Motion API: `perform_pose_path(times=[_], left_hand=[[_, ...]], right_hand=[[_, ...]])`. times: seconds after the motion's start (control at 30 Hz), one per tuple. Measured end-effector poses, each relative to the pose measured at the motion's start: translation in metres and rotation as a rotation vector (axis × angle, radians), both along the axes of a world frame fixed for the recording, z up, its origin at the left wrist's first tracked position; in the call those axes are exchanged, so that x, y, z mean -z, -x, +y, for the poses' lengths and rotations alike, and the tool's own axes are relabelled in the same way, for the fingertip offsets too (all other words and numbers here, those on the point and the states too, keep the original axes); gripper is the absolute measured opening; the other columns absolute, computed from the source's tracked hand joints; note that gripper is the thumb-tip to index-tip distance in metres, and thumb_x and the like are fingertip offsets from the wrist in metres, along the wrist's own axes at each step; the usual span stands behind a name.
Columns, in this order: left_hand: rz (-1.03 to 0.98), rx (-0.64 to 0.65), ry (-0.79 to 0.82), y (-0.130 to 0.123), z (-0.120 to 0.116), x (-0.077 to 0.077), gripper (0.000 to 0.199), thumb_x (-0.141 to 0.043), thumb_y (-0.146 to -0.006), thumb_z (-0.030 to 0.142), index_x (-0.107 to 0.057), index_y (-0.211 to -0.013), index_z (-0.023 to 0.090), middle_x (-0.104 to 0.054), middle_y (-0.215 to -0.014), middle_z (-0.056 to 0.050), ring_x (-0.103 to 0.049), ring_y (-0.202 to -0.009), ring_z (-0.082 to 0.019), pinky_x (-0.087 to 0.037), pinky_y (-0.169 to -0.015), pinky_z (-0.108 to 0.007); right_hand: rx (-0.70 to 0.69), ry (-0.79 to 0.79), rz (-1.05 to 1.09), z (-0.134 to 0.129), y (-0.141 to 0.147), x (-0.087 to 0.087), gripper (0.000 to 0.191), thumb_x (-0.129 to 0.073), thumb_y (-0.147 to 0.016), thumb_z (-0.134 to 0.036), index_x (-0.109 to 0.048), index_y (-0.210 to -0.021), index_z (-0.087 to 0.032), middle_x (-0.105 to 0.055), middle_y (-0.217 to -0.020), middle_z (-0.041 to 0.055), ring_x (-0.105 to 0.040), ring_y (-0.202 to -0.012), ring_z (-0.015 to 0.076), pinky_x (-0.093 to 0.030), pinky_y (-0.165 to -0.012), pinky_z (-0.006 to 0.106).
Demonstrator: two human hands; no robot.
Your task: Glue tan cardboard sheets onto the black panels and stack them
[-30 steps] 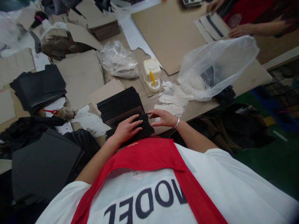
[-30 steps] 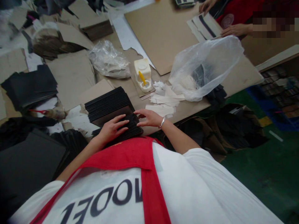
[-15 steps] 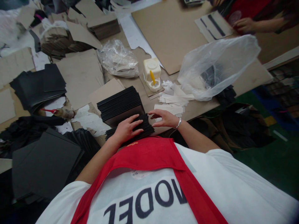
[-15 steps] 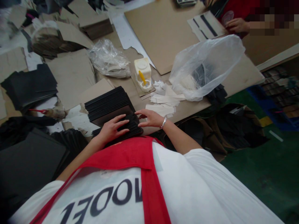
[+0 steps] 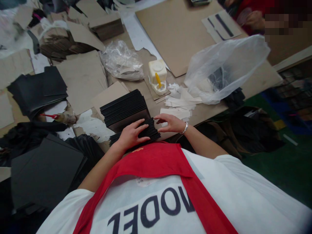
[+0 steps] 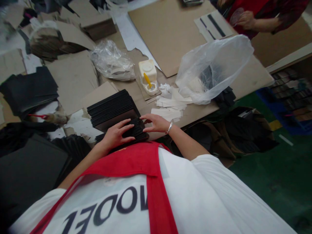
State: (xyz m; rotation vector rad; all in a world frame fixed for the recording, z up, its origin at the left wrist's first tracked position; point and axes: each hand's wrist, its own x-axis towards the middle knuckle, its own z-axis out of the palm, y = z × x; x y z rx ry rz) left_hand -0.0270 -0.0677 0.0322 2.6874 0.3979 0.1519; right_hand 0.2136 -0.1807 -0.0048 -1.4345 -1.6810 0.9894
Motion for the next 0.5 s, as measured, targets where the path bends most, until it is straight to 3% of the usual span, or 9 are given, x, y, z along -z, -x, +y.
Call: perform_pose_path(times=[0.5], left_hand=[[0.011,-0.014,-0.018,0.001,-0.004,0.000,0.052,-0.058,-0.080,0.052,-0.058,-0.122,0.021,-0.049,-0.136,-0.011,-0.053,-0.117,-0.026,-0.047,-0.096,-0.038]], right_hand=[[-0.009,0.059,0.019,-0.016,-0.003,-0.004,0.065,-0.073,-0.068,-0.044,-0.051,-0.124,-0.020,-0.058,-0.112,0.0092,-0.064,-0.089,0.0168,-0.053,-0.082,0.032]])
